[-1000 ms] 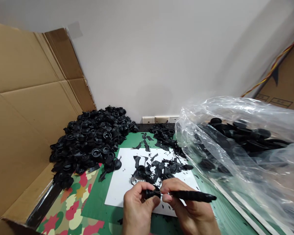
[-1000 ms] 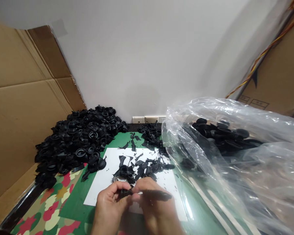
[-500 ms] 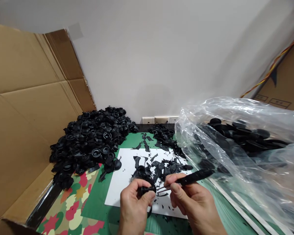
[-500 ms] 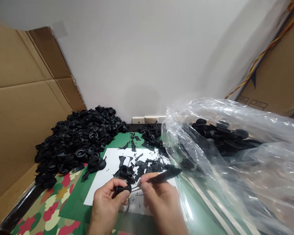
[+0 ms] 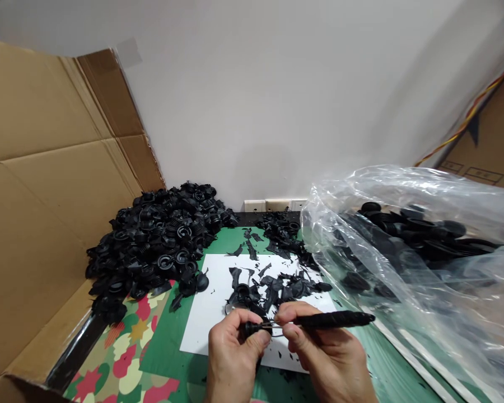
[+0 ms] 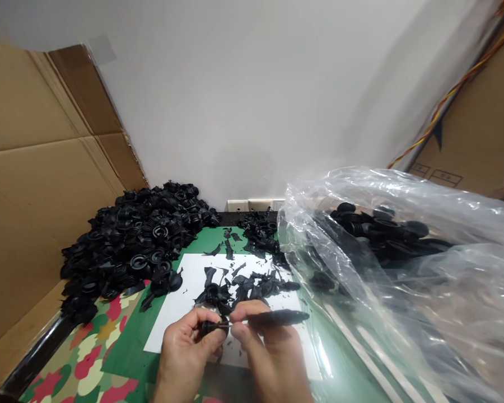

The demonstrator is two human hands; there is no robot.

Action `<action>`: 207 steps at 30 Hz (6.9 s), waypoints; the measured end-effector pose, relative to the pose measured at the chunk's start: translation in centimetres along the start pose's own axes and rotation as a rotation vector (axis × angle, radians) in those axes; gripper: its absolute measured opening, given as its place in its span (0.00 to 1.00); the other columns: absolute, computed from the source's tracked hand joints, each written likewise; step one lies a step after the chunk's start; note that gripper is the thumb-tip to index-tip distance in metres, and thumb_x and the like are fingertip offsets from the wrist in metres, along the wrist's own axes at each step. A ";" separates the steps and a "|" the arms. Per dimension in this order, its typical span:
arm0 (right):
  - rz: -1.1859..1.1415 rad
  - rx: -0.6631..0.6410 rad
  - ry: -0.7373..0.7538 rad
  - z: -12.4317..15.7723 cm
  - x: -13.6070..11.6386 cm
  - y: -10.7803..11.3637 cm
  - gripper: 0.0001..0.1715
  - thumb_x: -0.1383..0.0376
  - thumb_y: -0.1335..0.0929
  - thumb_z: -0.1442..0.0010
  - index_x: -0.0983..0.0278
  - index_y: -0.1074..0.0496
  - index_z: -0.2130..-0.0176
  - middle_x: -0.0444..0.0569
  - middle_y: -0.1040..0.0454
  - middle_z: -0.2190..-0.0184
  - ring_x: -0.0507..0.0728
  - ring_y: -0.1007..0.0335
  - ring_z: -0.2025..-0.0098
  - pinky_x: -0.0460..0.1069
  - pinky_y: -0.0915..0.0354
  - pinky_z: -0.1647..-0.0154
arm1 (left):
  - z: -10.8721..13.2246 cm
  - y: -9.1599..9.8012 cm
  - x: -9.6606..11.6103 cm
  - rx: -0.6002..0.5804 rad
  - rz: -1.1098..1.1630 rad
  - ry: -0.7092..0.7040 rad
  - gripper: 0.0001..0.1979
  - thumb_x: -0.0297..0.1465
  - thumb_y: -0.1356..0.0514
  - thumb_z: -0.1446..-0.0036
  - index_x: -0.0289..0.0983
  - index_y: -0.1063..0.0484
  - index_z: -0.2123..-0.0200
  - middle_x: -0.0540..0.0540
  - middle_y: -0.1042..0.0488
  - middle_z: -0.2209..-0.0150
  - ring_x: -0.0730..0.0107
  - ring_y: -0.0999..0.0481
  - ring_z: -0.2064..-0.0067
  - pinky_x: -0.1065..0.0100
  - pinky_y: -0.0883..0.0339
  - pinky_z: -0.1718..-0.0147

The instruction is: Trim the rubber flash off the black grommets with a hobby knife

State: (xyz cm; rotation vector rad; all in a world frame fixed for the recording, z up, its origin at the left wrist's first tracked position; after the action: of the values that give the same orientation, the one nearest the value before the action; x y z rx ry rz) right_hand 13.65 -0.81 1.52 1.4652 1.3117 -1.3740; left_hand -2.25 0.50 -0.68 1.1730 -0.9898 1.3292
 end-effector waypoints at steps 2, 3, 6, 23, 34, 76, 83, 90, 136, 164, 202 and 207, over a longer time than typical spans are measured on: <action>0.023 -0.005 0.035 0.0 -0.3 0.0 0.07 0.59 0.30 0.49 0.60 0.25 0.71 0.47 0.26 0.72 0.54 0.32 0.74 0.43 0.43 0.86 | -0.1 0.0 -0.1 -0.009 0.009 -0.002 0.03 0.25 0.37 0.61 0.35 0.28 0.77 0.55 0.35 0.85 0.76 0.39 0.81 0.75 0.45 0.82; 0.036 -0.007 0.061 0.0 -0.5 0.0 0.07 0.59 0.30 0.48 0.60 0.25 0.70 0.48 0.26 0.72 0.55 0.31 0.72 0.44 0.42 0.85 | -0.1 0.0 -0.1 -0.012 0.015 -0.002 0.03 0.25 0.37 0.61 0.35 0.28 0.77 0.55 0.35 0.85 0.76 0.39 0.81 0.75 0.45 0.82; 0.090 -0.034 0.158 0.0 -1.3 -0.2 0.08 0.59 0.31 0.46 0.60 0.26 0.70 0.48 0.27 0.73 0.57 0.29 0.70 0.45 0.37 0.81 | -0.1 0.0 -0.3 -0.020 0.016 -0.001 0.03 0.26 0.36 0.61 0.35 0.28 0.78 0.55 0.35 0.85 0.76 0.40 0.81 0.75 0.45 0.82; 0.275 -0.103 0.038 -2.4 -0.6 1.4 0.13 0.55 0.35 0.43 0.62 0.30 0.70 0.48 0.27 0.71 0.58 0.30 0.68 0.51 0.34 0.67 | 0.4 0.3 -0.3 0.033 0.117 0.033 0.05 0.23 0.37 0.66 0.35 0.28 0.79 0.55 0.34 0.86 0.77 0.39 0.82 0.76 0.45 0.82; 0.392 -0.381 0.198 -0.4 -2.0 -2.5 0.11 0.66 0.40 0.40 0.63 0.32 0.71 0.45 0.32 0.76 0.54 0.33 0.74 0.46 0.38 0.74 | 0.4 0.4 -0.2 0.018 -0.017 -0.023 0.04 0.24 0.37 0.62 0.36 0.26 0.77 0.53 0.33 0.82 0.74 0.38 0.79 0.74 0.43 0.80; 0.378 -0.247 -0.196 -3.3 1.0 0.8 0.10 0.62 0.38 0.48 0.61 0.40 0.79 0.38 0.45 0.84 0.49 0.49 0.82 0.44 0.50 0.83 | 0.1 0.1 -0.1 -0.040 0.008 0.033 0.09 0.23 0.38 0.65 0.35 0.27 0.74 0.54 0.32 0.82 0.76 0.38 0.80 0.75 0.45 0.81; 0.155 -0.417 -0.447 -1.1 3.6 -2.0 0.13 0.57 0.38 0.46 0.64 0.36 0.76 0.34 0.52 0.87 0.46 0.58 0.86 0.44 0.60 0.86 | -0.3 0.0 0.0 -0.037 0.077 0.039 0.09 0.21 0.37 0.67 0.34 0.27 0.75 0.54 0.31 0.82 0.76 0.38 0.79 0.76 0.44 0.81; 0.086 -0.480 -0.475 -0.4 3.9 -3.6 0.14 0.59 0.36 0.46 0.64 0.39 0.77 0.35 0.49 0.85 0.45 0.58 0.83 0.43 0.60 0.85 | -0.5 -0.5 0.0 -0.075 0.136 0.054 0.09 0.20 0.37 0.67 0.33 0.27 0.76 0.54 0.31 0.82 0.79 0.39 0.80 0.77 0.45 0.83; -0.125 -0.355 -0.638 0.2 6.2 -3.6 0.23 0.47 0.30 0.59 0.62 0.40 0.78 0.30 0.55 0.90 0.44 0.64 0.87 0.44 0.65 0.86 | -0.7 -0.1 -0.1 -0.103 0.220 0.034 0.11 0.24 0.32 0.66 0.32 0.24 0.72 0.51 0.28 0.80 0.78 0.36 0.80 0.79 0.44 0.85; -0.132 -0.350 -0.632 0.2 5.9 -3.5 0.23 0.48 0.29 0.58 0.62 0.39 0.78 0.31 0.56 0.89 0.45 0.63 0.87 0.45 0.62 0.85 | -0.7 0.4 0.1 -0.063 0.135 0.016 0.15 0.19 0.37 0.65 0.34 0.23 0.69 0.47 0.23 0.77 0.70 0.27 0.73 0.76 0.37 0.78; 0.516 -0.365 0.526 0.6 -0.7 -4.0 0.11 0.73 0.41 0.40 0.65 0.31 0.64 0.47 0.33 0.74 0.51 0.34 0.76 0.44 0.38 0.78 | 0.0 1.3 0.9 -0.018 -0.195 -0.306 0.07 0.28 0.41 0.52 0.37 0.25 0.68 0.47 0.25 0.72 0.65 0.27 0.71 0.70 0.32 0.72; 0.626 -0.362 0.625 1.2 -0.5 -4.0 0.11 0.72 0.42 0.39 0.65 0.31 0.63 0.48 0.33 0.74 0.51 0.33 0.77 0.43 0.38 0.78 | 0.3 0.8 1.5 -0.056 -0.296 -0.379 0.07 0.25 0.43 0.50 0.37 0.27 0.67 0.46 0.27 0.69 0.65 0.26 0.69 0.70 0.32 0.72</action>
State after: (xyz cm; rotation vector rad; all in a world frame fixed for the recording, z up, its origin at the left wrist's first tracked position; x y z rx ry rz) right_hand 9.55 -1.17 2.35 1.8883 1.2060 -0.2614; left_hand -2.96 0.42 0.92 1.4973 -1.0611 0.8572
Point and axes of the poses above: each hand's wrist, its own z-axis away from the middle knuckle, its own y-axis out of the back of the hand, x = y × z, the point moved 9 cm from there along -z, towards the middle knuckle
